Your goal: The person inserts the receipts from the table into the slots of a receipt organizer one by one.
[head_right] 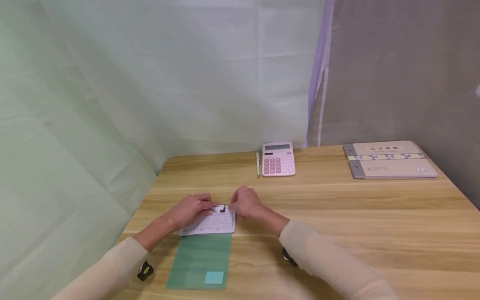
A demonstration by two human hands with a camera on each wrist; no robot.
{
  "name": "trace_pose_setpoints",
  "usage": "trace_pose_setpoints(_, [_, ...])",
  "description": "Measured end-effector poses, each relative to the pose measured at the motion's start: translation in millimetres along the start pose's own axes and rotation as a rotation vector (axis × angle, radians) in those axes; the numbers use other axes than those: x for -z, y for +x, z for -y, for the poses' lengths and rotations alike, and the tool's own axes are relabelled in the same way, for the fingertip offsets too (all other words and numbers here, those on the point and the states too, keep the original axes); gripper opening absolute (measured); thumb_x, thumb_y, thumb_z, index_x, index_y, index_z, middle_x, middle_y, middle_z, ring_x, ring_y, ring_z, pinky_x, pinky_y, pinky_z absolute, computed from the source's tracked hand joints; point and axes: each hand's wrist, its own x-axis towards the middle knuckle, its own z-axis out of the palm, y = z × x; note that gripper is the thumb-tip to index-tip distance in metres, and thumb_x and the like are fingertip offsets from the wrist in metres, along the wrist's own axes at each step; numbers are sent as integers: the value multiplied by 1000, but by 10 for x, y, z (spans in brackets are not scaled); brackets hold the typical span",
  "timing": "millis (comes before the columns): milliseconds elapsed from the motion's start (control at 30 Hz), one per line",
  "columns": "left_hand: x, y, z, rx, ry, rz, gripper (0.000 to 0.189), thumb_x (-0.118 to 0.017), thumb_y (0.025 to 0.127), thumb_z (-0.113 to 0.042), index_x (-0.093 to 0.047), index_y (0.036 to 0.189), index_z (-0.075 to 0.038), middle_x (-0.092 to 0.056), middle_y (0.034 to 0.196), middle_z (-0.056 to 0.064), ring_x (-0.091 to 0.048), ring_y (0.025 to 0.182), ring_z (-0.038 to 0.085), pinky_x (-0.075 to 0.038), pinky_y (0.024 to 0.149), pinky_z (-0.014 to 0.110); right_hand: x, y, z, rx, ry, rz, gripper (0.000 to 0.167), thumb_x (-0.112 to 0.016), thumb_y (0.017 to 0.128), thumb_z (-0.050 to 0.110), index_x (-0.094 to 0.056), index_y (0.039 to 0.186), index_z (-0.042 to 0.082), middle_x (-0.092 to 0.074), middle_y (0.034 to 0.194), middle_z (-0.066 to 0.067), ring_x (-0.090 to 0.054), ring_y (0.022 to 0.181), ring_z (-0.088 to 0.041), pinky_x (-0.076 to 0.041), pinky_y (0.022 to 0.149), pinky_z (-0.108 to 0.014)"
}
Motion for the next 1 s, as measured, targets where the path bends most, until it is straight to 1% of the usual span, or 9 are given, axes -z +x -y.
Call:
trace_pose_setpoints(133, [-5, -3, -10, 7, -5, 0, 32, -75, 101, -19, -77, 133, -14, -67, 107, -3, -60, 86, 9, -54, 76, 26, -44, -22, -12, -20, 37, -28, 7, -76, 96, -1, -77, 89, -3, -70, 66, -9, -64, 47, -18, -55, 47, -29])
trace_pose_setpoints(233, [-4, 4, -7, -3, -4, -9, 32, -76, 100, -19, -77, 132, -14, -68, 107, -1, -63, 87, 10, -55, 76, 28, -66, -41, -17, -30, 51, -63, 8, -76, 95, -2, -78, 87, -4, -70, 64, -9, -64, 46, -18, -55, 47, -29])
trace_pose_setpoints(367, [4, 28, 10, -24, -12, -12, 31, -78, 99, -19, -78, 130, -12, -68, 108, 1, -66, 89, 13, -57, 78, 31, -79, -58, -18, -51, 73, -88, 8, -78, 94, -3, -79, 86, -3, -70, 64, -10, -66, 48, -20, -56, 48, -30])
trace_pose_setpoints(467, [20, 44, 19, -18, -40, 11, 30, -77, 100, -20, -78, 129, -12, -68, 109, 0, -66, 91, 14, -58, 81, 34, -86, -62, -24, -73, 96, -91, 8, -78, 93, -3, -79, 86, -3, -71, 65, -10, -66, 49, -19, -57, 49, -30])
trace_pose_setpoints(633, [36, 57, 30, 16, -99, 41, 31, -77, 101, -23, -77, 130, -12, -70, 116, 1, -69, 103, 17, -58, 91, 39, -56, -83, -42, -75, 141, -75, 4, -79, 92, -3, -78, 89, -5, -73, 70, -12, -66, 50, -19, -58, 51, -31])
trace_pose_setpoints(767, [27, 43, 63, 43, -157, 45, 34, -76, 101, -24, -75, 133, -12, -71, 120, 1, -68, 109, 18, -56, 94, 42, 34, -116, -61, -72, 164, -66, 5, -80, 92, -1, -78, 90, -5, -74, 75, -13, -68, 55, -20, -59, 54, -32])
trace_pose_setpoints(867, [22, 26, 96, 65, -204, 40, 36, -76, 101, -24, -74, 135, -13, -71, 122, 1, -67, 111, 18, -55, 96, 44, 154, -146, -105, -66, 176, -72, 5, -81, 92, 0, -78, 93, -4, -74, 78, -13, -68, 60, -21, -60, 58, -33])
trace_pose_setpoints(933, [19, 13, 111, 87, -245, 33, 36, -76, 101, -25, -74, 135, -14, -71, 124, -1, -66, 113, 18, -55, 97, 44, 259, -172, -161, -45, 196, -69, 8, -80, 93, 0, -78, 97, -6, -75, 81, -16, -69, 65, -22, -61, 61, -34])
trace_pose_setpoints(1000, [24, -6, 121, 127, -304, 29, 35, -76, 101, -26, -74, 134, -15, -71, 125, -2, -66, 114, 18, -55, 98, 44, 376, -199, -233, -28, 209, -64, 11, -78, 94, 0, -77, 103, -8, -75, 85, -16, -70, 70, -22, -61, 65, -34])
